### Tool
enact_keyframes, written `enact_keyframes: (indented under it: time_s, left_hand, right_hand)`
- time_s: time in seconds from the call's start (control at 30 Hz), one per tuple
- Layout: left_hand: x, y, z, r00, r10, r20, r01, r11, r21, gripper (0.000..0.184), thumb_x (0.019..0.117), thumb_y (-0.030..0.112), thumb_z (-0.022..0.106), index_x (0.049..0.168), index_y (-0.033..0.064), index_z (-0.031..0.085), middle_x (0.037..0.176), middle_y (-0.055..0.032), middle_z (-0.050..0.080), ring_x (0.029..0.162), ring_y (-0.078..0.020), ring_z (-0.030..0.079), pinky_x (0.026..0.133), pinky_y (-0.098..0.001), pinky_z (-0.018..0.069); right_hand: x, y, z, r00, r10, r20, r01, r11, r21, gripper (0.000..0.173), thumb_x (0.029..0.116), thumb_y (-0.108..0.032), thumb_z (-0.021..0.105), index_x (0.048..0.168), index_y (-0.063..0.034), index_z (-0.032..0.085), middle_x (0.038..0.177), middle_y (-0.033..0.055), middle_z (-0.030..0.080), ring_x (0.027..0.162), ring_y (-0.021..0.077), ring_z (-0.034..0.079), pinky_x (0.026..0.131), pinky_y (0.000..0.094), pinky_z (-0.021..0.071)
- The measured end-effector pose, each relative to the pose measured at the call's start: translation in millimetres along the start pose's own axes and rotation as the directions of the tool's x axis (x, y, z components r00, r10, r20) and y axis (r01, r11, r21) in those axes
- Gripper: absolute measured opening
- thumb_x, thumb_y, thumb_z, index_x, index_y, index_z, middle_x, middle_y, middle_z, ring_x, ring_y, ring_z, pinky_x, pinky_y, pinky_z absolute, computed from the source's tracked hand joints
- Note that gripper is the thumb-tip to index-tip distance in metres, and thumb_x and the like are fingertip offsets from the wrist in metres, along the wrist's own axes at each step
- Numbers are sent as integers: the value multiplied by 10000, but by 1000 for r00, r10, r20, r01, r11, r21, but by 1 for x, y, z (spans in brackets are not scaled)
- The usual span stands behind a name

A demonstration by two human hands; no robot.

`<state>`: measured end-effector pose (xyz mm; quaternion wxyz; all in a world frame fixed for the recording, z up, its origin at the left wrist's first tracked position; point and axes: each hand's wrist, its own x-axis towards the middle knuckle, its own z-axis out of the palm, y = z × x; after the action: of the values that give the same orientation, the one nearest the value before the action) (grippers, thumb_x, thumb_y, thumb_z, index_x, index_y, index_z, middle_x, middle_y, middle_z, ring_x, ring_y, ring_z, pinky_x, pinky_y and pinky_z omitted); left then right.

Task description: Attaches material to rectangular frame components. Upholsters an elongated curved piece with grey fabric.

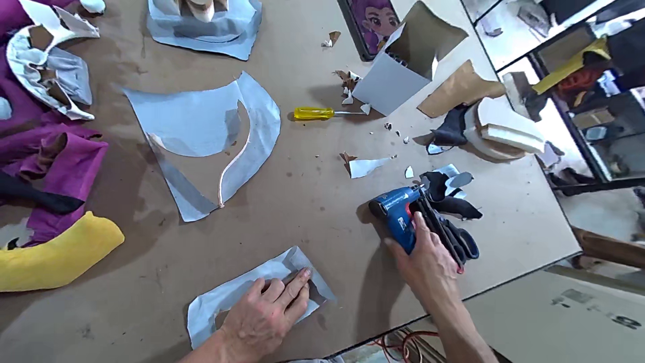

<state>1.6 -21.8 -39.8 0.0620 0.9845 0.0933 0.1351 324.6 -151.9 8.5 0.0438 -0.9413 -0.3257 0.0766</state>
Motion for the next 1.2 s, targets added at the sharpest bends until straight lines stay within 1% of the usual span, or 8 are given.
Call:
enact_keyframes:
  time_s: [0.07,0.13,0.2,0.3,0.47,0.93,1.07,1.2]
  left_hand:
    - [-3,1,0,1000,-9,-9,9,1000,12,402,1000,91,458,1329,220,649,1499,68,572,849,-161,629,638,-336,440]
    - [-5,2,-1,1000,-10,-9,9,1000,-10,400,1001,91,465,1334,210,650,1481,59,589,862,-166,634,647,-341,447]
    - [-4,1,1,999,-22,-27,21,999,-36,388,999,104,474,1328,205,653,1455,47,610,871,-175,641,651,-346,461]
    - [-5,3,1,999,-47,-25,44,995,-85,390,997,127,478,1333,219,653,1421,48,637,865,-173,648,653,-347,465]
    - [-4,2,1,995,-75,-67,65,988,-143,303,1029,139,459,1228,209,677,1369,34,669,813,-168,632,639,-337,450]
    - [-8,-2,3,990,-80,-114,60,983,-171,293,1023,127,464,1134,167,732,1292,37,713,847,-160,640,674,-323,455]
    - [-8,-1,3,990,-75,-121,57,987,-149,304,1019,152,458,1158,195,725,1312,70,704,842,-154,640,674,-332,454]
    - [-11,0,1,989,-74,-125,57,990,-129,362,950,274,475,1196,212,732,1348,79,684,887,-171,634,735,-376,444]
  right_hand:
    - [8,-6,-10,995,42,87,-41,999,-19,817,881,-250,780,1570,-56,388,1236,314,637,1099,521,636,911,725,473]
    - [-3,-15,-31,990,59,124,-58,998,-9,665,869,-239,706,1474,-43,512,1114,276,688,998,494,667,825,722,490]
    - [-31,-34,-59,991,-13,133,13,1000,5,510,845,-343,605,1221,-2,659,842,207,695,768,420,681,641,646,497]
    - [-86,-66,-88,922,-95,374,37,987,159,355,872,-342,696,939,5,723,715,145,695,650,310,691,590,569,539]
    - [-122,-95,-73,867,-249,431,161,960,230,305,857,-257,709,1017,-1,754,754,145,732,653,286,708,600,525,550]
    - [-127,-104,-68,839,-248,485,156,963,222,321,874,-257,677,1037,12,744,783,150,740,677,285,717,611,508,557]
    - [-128,-91,-71,908,-142,395,101,987,122,310,867,-305,695,953,-10,736,703,128,706,633,293,698,577,543,540]
    - [-106,-52,-52,988,2,154,7,999,-54,447,886,-321,668,1185,10,687,784,180,712,690,386,694,601,619,520]
